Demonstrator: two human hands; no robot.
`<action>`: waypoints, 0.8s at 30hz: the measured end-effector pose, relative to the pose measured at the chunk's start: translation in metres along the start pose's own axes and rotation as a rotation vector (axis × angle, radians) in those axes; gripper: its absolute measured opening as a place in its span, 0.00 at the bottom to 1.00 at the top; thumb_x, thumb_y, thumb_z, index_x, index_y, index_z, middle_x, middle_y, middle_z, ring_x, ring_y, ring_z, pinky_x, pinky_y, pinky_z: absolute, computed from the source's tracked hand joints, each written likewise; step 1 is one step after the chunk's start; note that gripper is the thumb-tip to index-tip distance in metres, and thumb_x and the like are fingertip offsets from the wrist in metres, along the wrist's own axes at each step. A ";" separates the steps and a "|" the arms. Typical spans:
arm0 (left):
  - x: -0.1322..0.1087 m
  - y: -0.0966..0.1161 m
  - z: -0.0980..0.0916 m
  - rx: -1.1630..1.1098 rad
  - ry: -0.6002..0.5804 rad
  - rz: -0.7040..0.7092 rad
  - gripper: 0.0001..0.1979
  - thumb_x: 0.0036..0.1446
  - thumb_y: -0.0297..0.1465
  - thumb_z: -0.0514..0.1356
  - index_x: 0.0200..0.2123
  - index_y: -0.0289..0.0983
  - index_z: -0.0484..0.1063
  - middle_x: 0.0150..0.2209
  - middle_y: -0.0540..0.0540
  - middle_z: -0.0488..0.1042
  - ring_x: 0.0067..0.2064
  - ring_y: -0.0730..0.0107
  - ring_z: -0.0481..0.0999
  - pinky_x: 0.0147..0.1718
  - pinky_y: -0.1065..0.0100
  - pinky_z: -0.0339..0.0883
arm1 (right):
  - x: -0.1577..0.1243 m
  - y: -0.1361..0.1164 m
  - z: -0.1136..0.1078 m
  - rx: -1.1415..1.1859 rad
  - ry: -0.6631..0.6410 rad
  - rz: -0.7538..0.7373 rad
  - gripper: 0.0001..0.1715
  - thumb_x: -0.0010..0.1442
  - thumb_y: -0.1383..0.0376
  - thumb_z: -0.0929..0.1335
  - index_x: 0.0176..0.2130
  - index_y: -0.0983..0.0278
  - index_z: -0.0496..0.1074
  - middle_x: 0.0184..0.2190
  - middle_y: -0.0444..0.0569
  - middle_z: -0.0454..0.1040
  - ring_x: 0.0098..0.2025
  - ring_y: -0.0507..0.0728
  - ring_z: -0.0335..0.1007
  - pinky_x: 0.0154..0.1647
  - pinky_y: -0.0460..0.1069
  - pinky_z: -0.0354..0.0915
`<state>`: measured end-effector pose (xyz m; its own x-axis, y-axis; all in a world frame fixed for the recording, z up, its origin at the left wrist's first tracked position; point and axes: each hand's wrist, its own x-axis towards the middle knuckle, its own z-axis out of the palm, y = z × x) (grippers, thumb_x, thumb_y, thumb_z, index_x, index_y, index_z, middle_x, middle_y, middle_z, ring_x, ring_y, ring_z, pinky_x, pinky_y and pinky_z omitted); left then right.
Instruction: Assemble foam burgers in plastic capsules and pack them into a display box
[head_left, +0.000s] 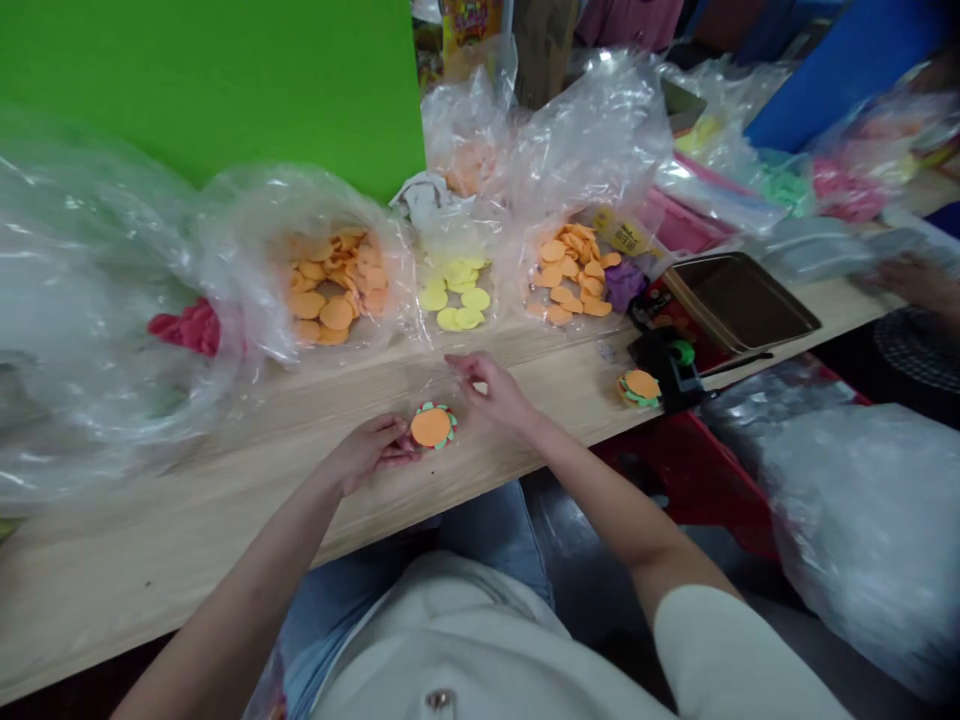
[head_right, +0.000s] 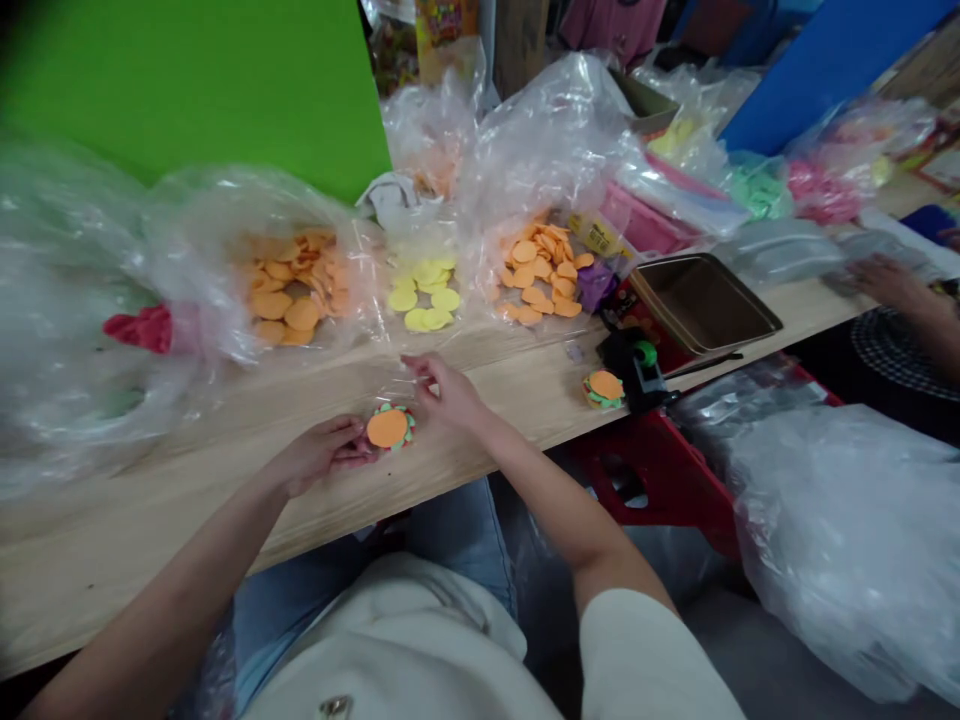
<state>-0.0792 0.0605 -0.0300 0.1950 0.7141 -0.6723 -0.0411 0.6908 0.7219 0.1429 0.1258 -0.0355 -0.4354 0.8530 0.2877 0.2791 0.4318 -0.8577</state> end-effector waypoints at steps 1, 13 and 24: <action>0.000 0.000 0.000 -0.004 0.003 -0.003 0.13 0.46 0.38 0.63 0.28 0.35 0.66 0.24 0.49 0.72 0.30 0.68 0.76 0.37 0.65 0.69 | -0.014 -0.008 -0.002 -0.107 -0.048 -0.095 0.21 0.57 0.71 0.60 0.51 0.62 0.60 0.53 0.53 0.66 0.52 0.54 0.65 0.48 0.52 0.63; -0.003 -0.025 0.015 -0.211 0.108 0.211 0.21 0.41 0.39 0.66 0.39 0.36 0.72 0.35 0.47 0.74 0.32 0.74 0.71 0.30 0.73 0.63 | -0.092 -0.038 0.038 -0.409 -0.109 -0.142 0.32 0.54 0.72 0.60 0.58 0.66 0.55 0.56 0.54 0.62 0.61 0.58 0.52 0.59 0.57 0.51; -0.009 -0.024 0.028 -0.259 0.208 0.263 0.21 0.38 0.39 0.68 0.36 0.33 0.75 0.31 0.45 0.74 0.27 0.77 0.67 0.25 0.75 0.57 | 0.017 -0.020 0.041 -0.337 -0.196 0.477 0.28 0.61 0.52 0.57 0.18 0.64 0.65 0.17 0.43 0.65 0.23 0.50 0.60 0.25 0.45 0.51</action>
<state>-0.0522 0.0340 -0.0366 -0.0561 0.8592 -0.5085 -0.3131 0.4685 0.8262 0.0943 0.1200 -0.0312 -0.3357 0.9193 -0.2056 0.7235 0.1118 -0.6812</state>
